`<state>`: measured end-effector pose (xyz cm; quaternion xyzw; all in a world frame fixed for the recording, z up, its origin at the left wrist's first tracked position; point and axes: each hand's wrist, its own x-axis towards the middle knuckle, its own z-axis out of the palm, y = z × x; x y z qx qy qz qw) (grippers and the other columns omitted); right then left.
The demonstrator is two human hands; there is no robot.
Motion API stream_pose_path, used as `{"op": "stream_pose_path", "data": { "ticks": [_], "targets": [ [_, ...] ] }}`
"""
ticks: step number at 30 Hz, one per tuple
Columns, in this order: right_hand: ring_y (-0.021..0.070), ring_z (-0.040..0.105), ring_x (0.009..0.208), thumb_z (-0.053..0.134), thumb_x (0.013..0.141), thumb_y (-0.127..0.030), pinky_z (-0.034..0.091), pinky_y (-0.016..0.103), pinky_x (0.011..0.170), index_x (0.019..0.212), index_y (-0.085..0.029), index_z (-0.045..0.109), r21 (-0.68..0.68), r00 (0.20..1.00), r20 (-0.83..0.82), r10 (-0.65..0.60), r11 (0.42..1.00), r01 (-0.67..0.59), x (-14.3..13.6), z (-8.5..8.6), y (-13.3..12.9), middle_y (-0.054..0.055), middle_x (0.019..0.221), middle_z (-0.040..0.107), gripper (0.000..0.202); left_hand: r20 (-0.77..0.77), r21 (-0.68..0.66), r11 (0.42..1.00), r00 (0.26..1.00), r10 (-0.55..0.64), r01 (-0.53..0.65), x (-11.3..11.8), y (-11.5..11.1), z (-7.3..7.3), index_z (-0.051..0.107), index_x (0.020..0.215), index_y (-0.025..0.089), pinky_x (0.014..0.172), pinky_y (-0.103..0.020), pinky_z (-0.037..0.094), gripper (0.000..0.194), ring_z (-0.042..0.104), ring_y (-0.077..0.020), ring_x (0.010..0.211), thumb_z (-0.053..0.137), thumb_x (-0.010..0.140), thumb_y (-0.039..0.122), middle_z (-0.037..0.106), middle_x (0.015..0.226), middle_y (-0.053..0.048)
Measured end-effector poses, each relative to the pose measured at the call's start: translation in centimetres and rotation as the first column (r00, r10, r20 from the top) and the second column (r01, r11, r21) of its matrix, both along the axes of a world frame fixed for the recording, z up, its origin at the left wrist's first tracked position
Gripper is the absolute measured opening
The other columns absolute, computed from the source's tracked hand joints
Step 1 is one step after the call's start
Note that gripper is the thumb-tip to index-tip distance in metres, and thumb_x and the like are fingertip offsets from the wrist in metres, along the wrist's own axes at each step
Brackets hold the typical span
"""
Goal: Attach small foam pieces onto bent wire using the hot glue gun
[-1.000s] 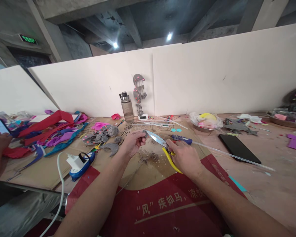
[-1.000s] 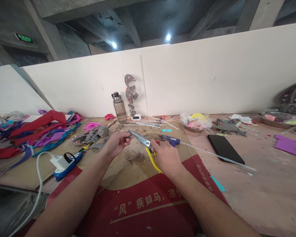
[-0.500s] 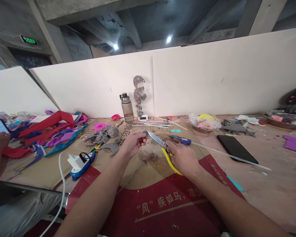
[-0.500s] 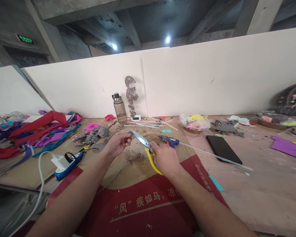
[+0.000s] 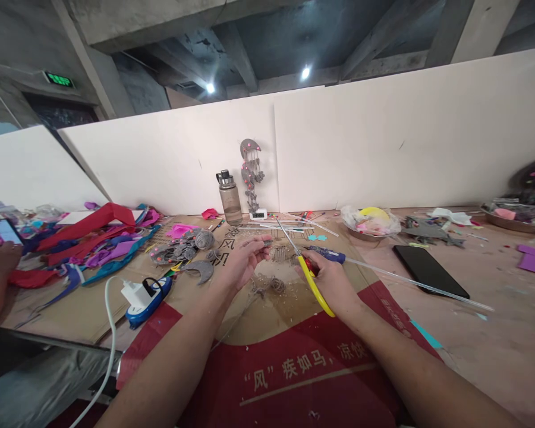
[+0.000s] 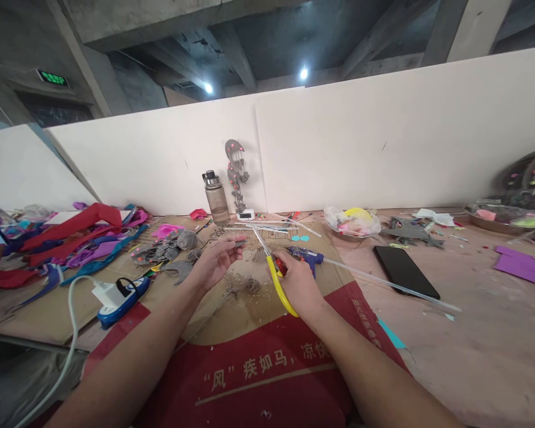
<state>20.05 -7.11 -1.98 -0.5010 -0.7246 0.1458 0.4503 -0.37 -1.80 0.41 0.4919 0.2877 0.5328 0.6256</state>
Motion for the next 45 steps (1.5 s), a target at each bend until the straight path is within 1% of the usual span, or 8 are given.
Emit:
{"op": "stream_pose_path", "data": {
  "ticks": [7, 12, 16, 21, 32, 37, 41, 45],
  "targets": [
    [0.0162, 0.06, 0.073, 0.052, 0.085, -0.034, 0.046, 0.028, 0.068, 0.107, -0.018, 0.06, -0.039, 0.992, -0.098, 0.074, 0.996, -0.078, -0.3, 0.6, -0.5, 0.003, 0.087, 0.067, 0.028, -0.195, 0.233, 0.965, 0.966, 0.168, -0.121, 0.3, 0.4, -0.8, 0.064, 0.111, 0.016, 0.065, -0.024, 0.045, 0.042, 0.058, -0.0115, 0.068, 0.072, 0.069, 0.021, 0.063, 0.073, 0.001],
    [0.0173, 0.059, 0.084, 0.054, 0.085, -0.034, 0.047, 0.032, 0.078, 0.116, -0.019, 0.052, -0.032, 0.983, -0.126, 0.134, 0.99, -0.139, -0.7, 0.7, -0.7, 0.005, 0.097, 0.064, 0.035, -0.197, 0.244, 0.953, 0.952, 0.232, -0.182, 0.3, 0.7, -0.8, 0.06, 0.108, 0.015, 0.057, -0.022, 0.042, 0.046, 0.058, -0.0112, 0.064, 0.075, 0.065, 0.019, 0.062, 0.067, 0.003],
    [0.0143, 0.057, 0.074, 0.058, 0.083, -0.038, 0.047, 0.028, 0.066, 0.115, -0.021, 0.051, -0.054, 0.932, -0.316, 0.176, 0.978, -0.203, -1.2, -0.1, -0.3, 0.003, 0.092, 0.062, 0.037, -0.239, 0.213, 0.971, 0.957, 0.164, -0.113, 0.8, 0.4, -1.1, 0.062, 0.098, 0.015, 0.053, -0.023, 0.04, 0.04, 0.056, -0.011, 0.056, 0.078, 0.064, 0.027, 0.062, 0.062, 0.002],
    [0.0069, 0.045, 0.043, 0.066, 0.076, -0.048, 0.038, 0.021, 0.04, 0.109, -0.024, 0.047, -0.16, 0.762, -0.642, 0.082, 0.958, -0.237, -1.6, -0.3, -0.3, -0.006, 0.073, 0.054, 0.045, -0.346, 0.207, 0.977, 0.938, 0.021, 0.054, 1.9, -0.5, -1.8, 0.063, 0.102, 0.016, 0.05, -0.024, 0.039, 0.043, 0.052, -0.0112, 0.049, 0.077, 0.067, 0.036, 0.059, 0.057, 0.003],
    [0.0074, 0.046, 0.039, 0.071, 0.068, -0.046, 0.038, 0.02, 0.034, 0.106, -0.023, 0.044, -0.147, 0.711, -0.696, 0.099, 0.95, -0.276, -1.3, 0.3, -0.4, -0.011, 0.063, 0.049, 0.052, -0.378, 0.27, 0.943, 0.922, -0.082, 0.194, 2.1, -1.6, -1.3, 0.068, 0.116, 0.02, 0.06, -0.023, 0.039, 0.049, 0.05, -0.0101, 0.063, 0.077, 0.069, 0.029, 0.061, 0.074, -0.001],
    [0.0081, 0.046, 0.039, 0.072, 0.067, -0.048, 0.037, 0.02, 0.033, 0.106, -0.023, 0.043, -0.109, 0.689, -0.716, 0.114, 0.956, -0.272, -1.3, 0.2, -0.3, -0.01, 0.063, 0.048, 0.054, -0.276, 0.175, 0.964, 0.95, -0.146, 0.199, 2.7, -2.1, -1.4, 0.072, 0.089, 0.016, 0.063, -0.025, 0.041, 0.029, 0.053, -0.0115, 0.065, 0.079, 0.066, 0.032, 0.063, 0.075, -0.003],
    [0.0091, 0.044, 0.042, 0.064, 0.074, -0.05, 0.039, 0.022, 0.038, 0.11, -0.024, 0.043, -0.135, 0.752, -0.65, 0.11, 0.957, -0.257, -1.3, -0.1, 0.0, -0.01, 0.062, 0.047, 0.049, -0.259, 0.103, 0.979, 0.955, -0.143, 0.174, 3.1, -2.4, -1.6, 0.065, 0.067, 0.015, 0.056, -0.023, 0.037, 0.023, 0.049, -0.0091, 0.055, 0.076, 0.07, 0.035, 0.056, 0.06, -0.001],
    [0.0151, 0.055, 0.069, 0.054, 0.084, -0.044, 0.047, 0.029, 0.066, 0.113, -0.02, 0.048, -0.025, 0.965, -0.26, 0.03, 0.999, -0.038, -1.0, -0.1, 0.1, 0.001, 0.082, 0.059, 0.038, -0.115, 0.034, 0.998, 0.992, -0.057, 0.062, 2.9, -1.6, -1.9, 0.062, 0.068, 0.015, 0.052, -0.02, 0.036, 0.024, 0.048, -0.0067, 0.052, 0.08, 0.063, 0.03, 0.054, 0.059, 0.002]
  ]
}}
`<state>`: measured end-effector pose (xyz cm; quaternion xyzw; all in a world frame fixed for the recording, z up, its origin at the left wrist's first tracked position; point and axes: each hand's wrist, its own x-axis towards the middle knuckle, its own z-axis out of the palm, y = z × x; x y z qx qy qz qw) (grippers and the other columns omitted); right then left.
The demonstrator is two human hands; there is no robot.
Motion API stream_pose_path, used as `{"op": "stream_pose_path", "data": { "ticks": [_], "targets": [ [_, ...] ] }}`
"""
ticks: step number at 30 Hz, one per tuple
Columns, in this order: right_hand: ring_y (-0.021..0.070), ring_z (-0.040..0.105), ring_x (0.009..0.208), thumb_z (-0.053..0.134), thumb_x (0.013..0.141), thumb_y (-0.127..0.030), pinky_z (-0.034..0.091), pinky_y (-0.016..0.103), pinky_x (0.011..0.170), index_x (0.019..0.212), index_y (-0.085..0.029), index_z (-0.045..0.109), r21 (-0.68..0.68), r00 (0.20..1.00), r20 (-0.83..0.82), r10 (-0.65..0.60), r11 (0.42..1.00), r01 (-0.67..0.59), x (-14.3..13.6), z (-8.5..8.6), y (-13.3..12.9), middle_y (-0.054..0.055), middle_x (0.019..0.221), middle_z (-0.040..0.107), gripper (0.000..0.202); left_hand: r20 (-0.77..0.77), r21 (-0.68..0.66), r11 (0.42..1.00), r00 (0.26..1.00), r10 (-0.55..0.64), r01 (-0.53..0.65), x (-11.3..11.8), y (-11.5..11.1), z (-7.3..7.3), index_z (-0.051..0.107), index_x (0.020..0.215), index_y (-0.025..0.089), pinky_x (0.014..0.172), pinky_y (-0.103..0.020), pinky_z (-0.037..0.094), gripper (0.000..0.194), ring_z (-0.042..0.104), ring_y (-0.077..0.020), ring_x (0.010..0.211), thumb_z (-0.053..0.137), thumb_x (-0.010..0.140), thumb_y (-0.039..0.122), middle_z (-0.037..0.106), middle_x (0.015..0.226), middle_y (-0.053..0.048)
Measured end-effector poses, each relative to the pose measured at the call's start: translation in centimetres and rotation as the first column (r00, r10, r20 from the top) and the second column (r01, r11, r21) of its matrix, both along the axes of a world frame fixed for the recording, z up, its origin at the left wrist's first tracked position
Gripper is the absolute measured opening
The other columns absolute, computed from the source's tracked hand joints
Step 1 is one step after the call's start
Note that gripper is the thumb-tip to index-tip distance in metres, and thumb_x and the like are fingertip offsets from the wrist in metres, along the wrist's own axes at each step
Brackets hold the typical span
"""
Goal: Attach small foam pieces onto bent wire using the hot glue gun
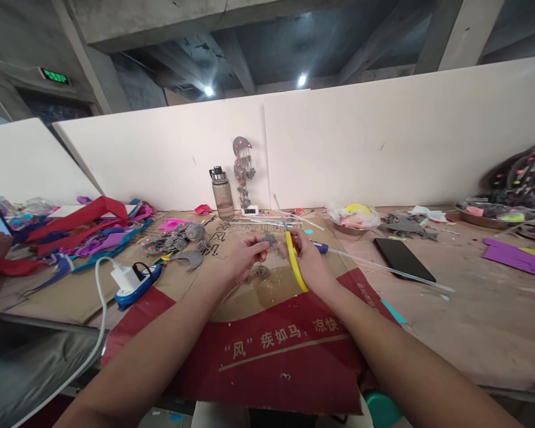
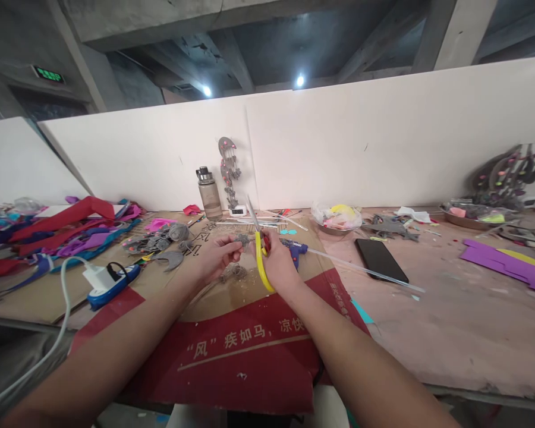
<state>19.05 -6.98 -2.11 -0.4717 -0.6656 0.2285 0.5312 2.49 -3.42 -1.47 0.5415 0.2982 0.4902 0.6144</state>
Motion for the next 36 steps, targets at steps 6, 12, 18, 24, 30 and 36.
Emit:
{"op": "stream_pose_path", "data": {
  "ticks": [6, 12, 18, 24, 30, 36],
  "targets": [
    [0.0269, 0.051, 0.098, 0.05, 0.089, -0.035, 0.039, 0.038, 0.087, 0.119, -0.017, 0.05, 0.296, 0.706, 0.607, -0.366, 0.928, 0.227, 0.7, 1.1, -1.1, 0.014, 0.106, 0.057, 0.036, 0.061, -0.072, 0.995, 0.996, 0.07, -0.066, -1.0, 1.5, -0.2, 0.064, 0.073, 0.013, 0.05, -0.018, 0.034, 0.025, 0.044, -0.0042, 0.05, 0.081, 0.059, 0.026, 0.057, 0.062, 0.002],
    [0.028, 0.052, 0.094, 0.056, 0.083, -0.028, 0.037, 0.034, 0.08, 0.122, -0.019, 0.049, 0.31, 0.544, 0.734, -0.408, 0.913, 0.266, 1.0, 1.5, -1.2, 0.013, 0.103, 0.057, 0.041, 0.069, -0.033, 0.995, 0.993, 0.098, -0.096, -0.9, 1.2, 0.2, 0.062, 0.067, 0.013, 0.048, -0.018, 0.03, 0.019, 0.041, -0.0034, 0.05, 0.076, 0.064, 0.024, 0.053, 0.063, 0.002],
    [0.0287, 0.052, 0.095, 0.057, 0.082, -0.029, 0.035, 0.034, 0.079, 0.128, -0.02, 0.048, 0.343, 0.466, 0.776, -0.425, 0.904, 0.254, 0.7, 1.1, -1.3, 0.013, 0.103, 0.056, 0.047, 0.04, 0.031, 0.994, 0.994, 0.102, -0.103, -0.6, 0.3, 0.6, 0.061, 0.065, 0.013, 0.051, -0.021, 0.03, 0.014, 0.041, -0.0053, 0.053, 0.07, 0.065, 0.023, 0.052, 0.063, 0.002],
    [0.0303, 0.05, 0.098, 0.056, 0.085, -0.034, 0.033, 0.035, 0.079, 0.128, -0.023, 0.048, 0.34, 0.421, 0.796, -0.435, 0.896, 0.284, 0.6, 1.2, -1.3, 0.014, 0.104, 0.055, 0.045, 0.04, 0.013, 0.995, 0.994, 0.097, -0.097, -0.4, 0.0, 0.8, 0.059, 0.064, 0.014, 0.051, -0.021, 0.03, 0.014, 0.042, -0.0063, 0.054, 0.07, 0.063, 0.023, 0.051, 0.062, 0.002],
    [0.029, 0.051, 0.095, 0.054, 0.086, -0.031, 0.032, 0.034, 0.077, 0.129, -0.023, 0.048, 0.332, 0.396, 0.812, -0.429, 0.897, 0.291, 0.5, 1.2, -1.2, 0.014, 0.103, 0.055, 0.045, 0.038, 0.003, 0.995, 0.994, 0.098, -0.098, -0.4, -0.2, 1.0, 0.059, 0.062, 0.013, 0.05, -0.02, 0.029, 0.016, 0.041, -0.0054, 0.052, 0.07, 0.062, 0.023, 0.05, 0.061, 0.002],
    [0.0266, 0.054, 0.091, 0.051, 0.088, -0.032, 0.033, 0.031, 0.073, 0.131, -0.023, 0.047, 0.321, 0.407, 0.814, -0.414, 0.905, 0.279, 0.5, 1.0, -1.2, 0.013, 0.1, 0.055, 0.044, 0.05, -0.021, 0.996, 0.994, 0.093, -0.092, -0.5, 0.2, 0.7, 0.057, 0.062, 0.013, 0.05, -0.021, 0.031, 0.016, 0.042, -0.0056, 0.052, 0.071, 0.062, 0.022, 0.051, 0.06, 0.002]
  ]
}}
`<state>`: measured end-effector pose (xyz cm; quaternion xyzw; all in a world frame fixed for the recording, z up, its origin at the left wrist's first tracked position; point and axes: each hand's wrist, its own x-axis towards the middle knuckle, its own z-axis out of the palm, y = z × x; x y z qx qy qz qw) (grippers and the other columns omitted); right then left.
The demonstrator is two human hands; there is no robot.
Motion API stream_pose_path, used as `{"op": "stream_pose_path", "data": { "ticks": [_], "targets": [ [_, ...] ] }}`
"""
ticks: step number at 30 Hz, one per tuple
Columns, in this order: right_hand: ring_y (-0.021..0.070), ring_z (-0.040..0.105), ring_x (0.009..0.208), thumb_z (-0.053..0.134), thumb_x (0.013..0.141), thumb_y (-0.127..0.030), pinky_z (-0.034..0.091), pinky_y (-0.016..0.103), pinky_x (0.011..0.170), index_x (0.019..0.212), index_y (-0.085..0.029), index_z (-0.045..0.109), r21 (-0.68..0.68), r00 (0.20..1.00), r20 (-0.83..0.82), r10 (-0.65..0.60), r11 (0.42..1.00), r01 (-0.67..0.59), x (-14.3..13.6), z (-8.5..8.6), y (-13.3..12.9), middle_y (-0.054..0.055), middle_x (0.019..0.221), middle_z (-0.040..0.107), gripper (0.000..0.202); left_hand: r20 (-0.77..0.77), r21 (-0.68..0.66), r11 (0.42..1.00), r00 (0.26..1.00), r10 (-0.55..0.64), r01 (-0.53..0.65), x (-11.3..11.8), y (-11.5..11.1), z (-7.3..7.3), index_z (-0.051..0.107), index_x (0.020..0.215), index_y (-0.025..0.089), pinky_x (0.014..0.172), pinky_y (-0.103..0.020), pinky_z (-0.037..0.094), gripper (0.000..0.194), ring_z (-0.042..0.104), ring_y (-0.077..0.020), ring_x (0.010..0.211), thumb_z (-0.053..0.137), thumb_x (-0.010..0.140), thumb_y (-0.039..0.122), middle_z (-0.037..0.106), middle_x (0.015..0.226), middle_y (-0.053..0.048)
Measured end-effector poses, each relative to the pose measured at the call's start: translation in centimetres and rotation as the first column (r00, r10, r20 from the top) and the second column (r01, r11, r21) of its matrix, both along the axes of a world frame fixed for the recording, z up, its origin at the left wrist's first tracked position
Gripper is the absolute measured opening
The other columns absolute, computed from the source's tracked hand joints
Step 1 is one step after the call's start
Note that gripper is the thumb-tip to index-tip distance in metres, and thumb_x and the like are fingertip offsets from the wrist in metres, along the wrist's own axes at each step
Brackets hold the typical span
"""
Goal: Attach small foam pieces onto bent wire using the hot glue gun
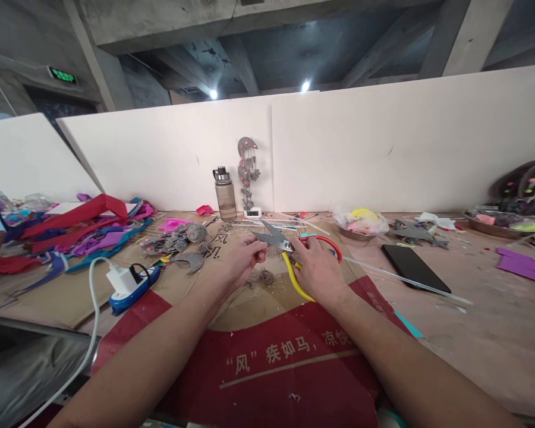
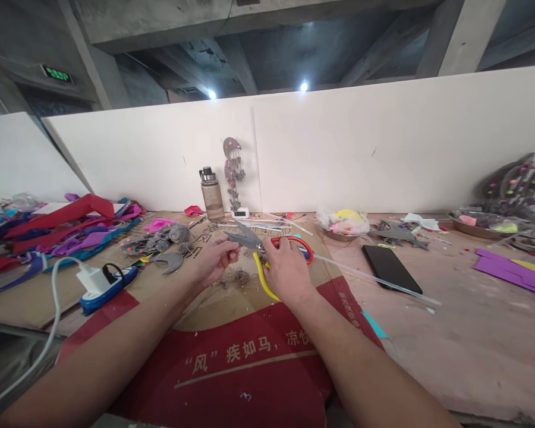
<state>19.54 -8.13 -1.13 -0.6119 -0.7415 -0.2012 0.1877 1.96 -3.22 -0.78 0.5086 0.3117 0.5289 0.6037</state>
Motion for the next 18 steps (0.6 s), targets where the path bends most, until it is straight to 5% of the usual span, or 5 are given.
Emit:
{"op": "stream_pose_path", "data": {
  "ticks": [7, 18],
  "targets": [
    [0.0228, 0.057, 0.082, 0.046, 0.089, -0.027, 0.033, 0.028, 0.064, 0.13, -0.026, 0.047, 0.007, 1.0, -0.02, 0.023, 1.0, -0.022, 0.1, -0.4, 0.2, 0.01, 0.097, 0.056, 0.041, 0.014, 0.004, 1.0, 1.0, -0.02, 0.02, -0.3, 0.8, -0.7, 0.057, 0.062, 0.014, 0.05, -0.021, 0.031, 0.015, 0.043, -0.006, 0.051, 0.071, 0.063, 0.021, 0.053, 0.059, 0.002],
    [0.0209, 0.06, 0.078, 0.042, 0.092, -0.03, 0.031, 0.027, 0.057, 0.133, -0.029, 0.044, -0.019, 0.999, -0.029, 0.014, 1.0, -0.014, 0.1, -0.6, 0.2, 0.008, 0.096, 0.058, 0.041, 0.068, -0.022, 0.999, 0.997, -0.044, 0.045, -0.3, 0.0, 0.6, 0.057, 0.063, 0.012, 0.049, -0.02, 0.031, 0.017, 0.043, -0.0051, 0.051, 0.072, 0.062, 0.018, 0.052, 0.06, 0.001]
  ]
}}
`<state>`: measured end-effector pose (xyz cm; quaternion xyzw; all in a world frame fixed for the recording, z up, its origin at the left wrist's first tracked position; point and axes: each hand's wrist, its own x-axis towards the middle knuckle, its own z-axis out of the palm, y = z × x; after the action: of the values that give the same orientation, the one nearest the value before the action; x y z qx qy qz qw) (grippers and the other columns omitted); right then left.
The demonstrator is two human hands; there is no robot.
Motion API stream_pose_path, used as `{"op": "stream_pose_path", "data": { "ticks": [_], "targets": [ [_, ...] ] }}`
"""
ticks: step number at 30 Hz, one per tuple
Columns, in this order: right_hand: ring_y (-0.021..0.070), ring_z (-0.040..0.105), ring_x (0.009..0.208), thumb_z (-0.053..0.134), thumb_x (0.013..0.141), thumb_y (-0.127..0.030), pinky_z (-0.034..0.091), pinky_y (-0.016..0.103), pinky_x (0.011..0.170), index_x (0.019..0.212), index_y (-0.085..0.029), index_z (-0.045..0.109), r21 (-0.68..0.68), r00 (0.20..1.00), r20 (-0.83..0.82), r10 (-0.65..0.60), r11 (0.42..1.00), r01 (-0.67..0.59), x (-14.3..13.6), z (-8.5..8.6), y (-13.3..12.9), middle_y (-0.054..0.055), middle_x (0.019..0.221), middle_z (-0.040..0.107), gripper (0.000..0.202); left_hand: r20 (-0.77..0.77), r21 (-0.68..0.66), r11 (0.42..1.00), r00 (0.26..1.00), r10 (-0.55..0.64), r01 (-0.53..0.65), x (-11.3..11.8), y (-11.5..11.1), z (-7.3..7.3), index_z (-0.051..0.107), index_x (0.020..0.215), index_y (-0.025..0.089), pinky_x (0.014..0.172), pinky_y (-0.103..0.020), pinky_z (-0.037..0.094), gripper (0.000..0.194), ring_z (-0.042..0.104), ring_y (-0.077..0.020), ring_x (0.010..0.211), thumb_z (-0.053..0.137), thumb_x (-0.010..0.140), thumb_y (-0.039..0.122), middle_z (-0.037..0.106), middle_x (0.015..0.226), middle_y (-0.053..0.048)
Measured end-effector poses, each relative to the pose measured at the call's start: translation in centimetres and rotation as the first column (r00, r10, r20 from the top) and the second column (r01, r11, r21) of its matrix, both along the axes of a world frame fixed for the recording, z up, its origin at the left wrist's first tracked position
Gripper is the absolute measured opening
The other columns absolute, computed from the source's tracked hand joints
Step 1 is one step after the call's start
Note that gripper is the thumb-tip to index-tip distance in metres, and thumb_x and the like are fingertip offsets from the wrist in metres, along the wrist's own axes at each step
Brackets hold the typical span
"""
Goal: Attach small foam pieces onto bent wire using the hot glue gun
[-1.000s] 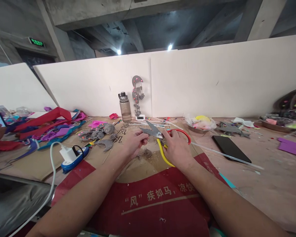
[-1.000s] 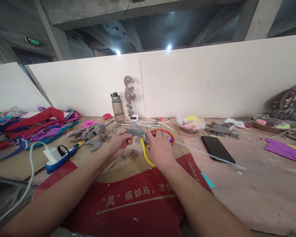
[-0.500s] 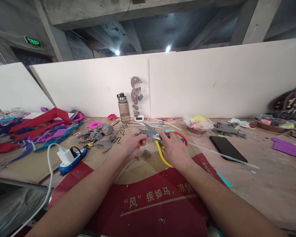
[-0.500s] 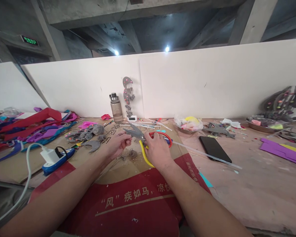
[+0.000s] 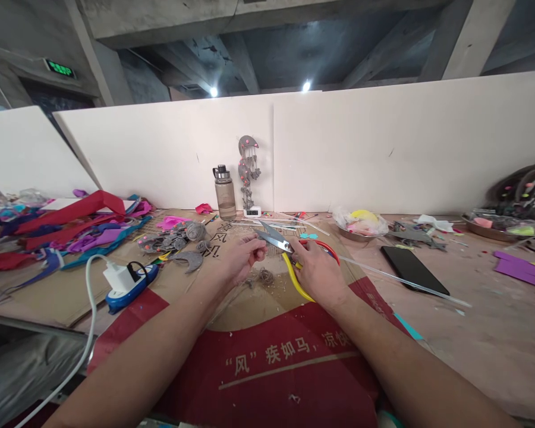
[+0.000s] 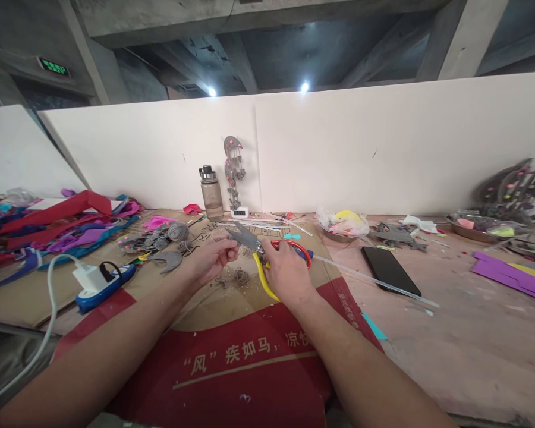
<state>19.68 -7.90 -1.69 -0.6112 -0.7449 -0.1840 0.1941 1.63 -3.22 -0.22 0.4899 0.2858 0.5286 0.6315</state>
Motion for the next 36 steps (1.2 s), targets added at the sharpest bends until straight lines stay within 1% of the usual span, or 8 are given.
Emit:
{"op": "stream_pose_path", "data": {
  "ticks": [11, 18, 21, 24, 27, 30, 32, 36],
  "targets": [
    [0.0174, 0.06, 0.08, 0.051, 0.086, -0.022, 0.038, 0.025, 0.067, 0.121, -0.024, 0.053, -0.06, 0.946, -0.309, 0.096, 0.991, -0.12, 0.3, -0.2, 0.5, 0.006, 0.097, 0.063, 0.035, 0.041, -0.019, 0.999, 0.998, 0.038, -0.037, -0.6, 0.8, -0.4, 0.057, 0.064, 0.012, 0.049, -0.02, 0.033, 0.021, 0.043, -0.0047, 0.05, 0.076, 0.06, 0.021, 0.055, 0.06, 0.001],
    [0.0192, 0.058, 0.087, 0.053, 0.085, -0.023, 0.038, 0.025, 0.068, 0.119, -0.024, 0.054, -0.017, 0.955, -0.269, 0.125, 0.991, -0.134, 0.1, -0.1, 0.1, 0.009, 0.104, 0.059, 0.035, 0.019, 0.008, 0.999, 0.999, 0.047, -0.047, -0.4, 0.6, 0.0, 0.06, 0.066, 0.011, 0.049, -0.019, 0.032, 0.022, 0.043, -0.0038, 0.05, 0.077, 0.058, 0.022, 0.054, 0.061, 0.001],
    [0.0176, 0.056, 0.076, 0.053, 0.083, -0.02, 0.037, 0.026, 0.065, 0.116, -0.021, 0.056, -0.013, 0.903, -0.397, 0.163, 0.983, -0.183, 0.4, -0.4, 0.6, 0.006, 0.09, 0.062, 0.033, 0.002, 0.015, 0.998, 0.998, 0.061, -0.061, -0.4, 0.7, 0.0, 0.059, 0.067, 0.012, 0.049, -0.019, 0.032, 0.021, 0.043, -0.0038, 0.049, 0.076, 0.06, 0.023, 0.055, 0.061, 0.001],
    [0.0155, 0.053, 0.066, 0.054, 0.084, -0.028, 0.039, 0.027, 0.063, 0.106, -0.02, 0.059, 0.038, 0.742, -0.633, 0.223, 0.965, -0.258, 0.6, -0.8, 1.4, 0.001, 0.075, 0.06, 0.023, -0.08, 0.051, 0.994, 0.992, 0.101, -0.097, -0.6, 0.8, -0.2, 0.058, 0.066, 0.014, 0.044, -0.019, 0.025, 0.021, 0.038, -0.0033, 0.044, 0.075, 0.064, 0.025, 0.055, 0.057, 0.002],
    [0.012, 0.048, 0.054, 0.059, 0.081, -0.044, 0.039, 0.025, 0.052, 0.098, -0.021, 0.057, 0.074, 0.43, -0.871, 0.237, 0.929, -0.363, 0.2, -0.9, 1.8, -0.002, 0.068, 0.055, 0.029, -0.172, 0.092, 0.993, 0.981, 0.09, -0.075, -0.5, 0.6, -0.3, 0.061, 0.07, 0.014, 0.042, -0.021, 0.022, 0.019, 0.037, -0.0041, 0.041, 0.072, 0.069, 0.029, 0.054, 0.055, 0.002],
    [0.0078, 0.038, 0.04, 0.063, 0.075, -0.054, 0.032, 0.022, 0.037, 0.097, -0.022, 0.051, 0.053, 0.114, -0.986, 0.122, 0.877, -0.477, -0.5, -0.7, 1.7, -0.007, 0.062, 0.049, 0.041, -0.171, 0.097, 0.995, 0.985, 0.033, -0.016, -0.1, 0.2, -0.3, 0.069, 0.085, 0.013, 0.051, -0.022, 0.035, 0.021, 0.05, -0.0079, 0.052, 0.072, 0.068, 0.027, 0.063, 0.065, -0.002],
    [0.0064, 0.037, 0.037, 0.065, 0.073, -0.056, 0.03, 0.02, 0.032, 0.1, -0.023, 0.048, 0.053, 0.008, -0.998, 0.067, 0.848, -0.527, -0.9, -0.5, 1.5, -0.007, 0.063, 0.05, 0.046, -0.17, 0.123, 0.992, 0.985, 0.002, 0.02, 0.1, -0.1, -0.4, 0.071, 0.094, 0.013, 0.062, -0.024, 0.042, 0.027, 0.057, -0.0115, 0.065, 0.072, 0.068, 0.021, 0.067, 0.073, -0.004],
    [0.0064, 0.04, 0.038, 0.07, 0.07, -0.054, 0.034, 0.019, 0.032, 0.105, -0.023, 0.046, 0.099, -0.082, -0.995, 0.064, 0.825, -0.557, -1.2, -0.3, 1.2, -0.008, 0.063, 0.053, 0.053, -0.21, 0.21, 0.971, 0.975, -0.067, 0.112, 0.4, -0.4, -0.4, 0.073, 0.103, 0.018, 0.072, -0.026, 0.045, 0.032, 0.061, -0.0148, 0.078, 0.068, 0.071, 0.017, 0.07, 0.088, -0.006]
  ]
}}
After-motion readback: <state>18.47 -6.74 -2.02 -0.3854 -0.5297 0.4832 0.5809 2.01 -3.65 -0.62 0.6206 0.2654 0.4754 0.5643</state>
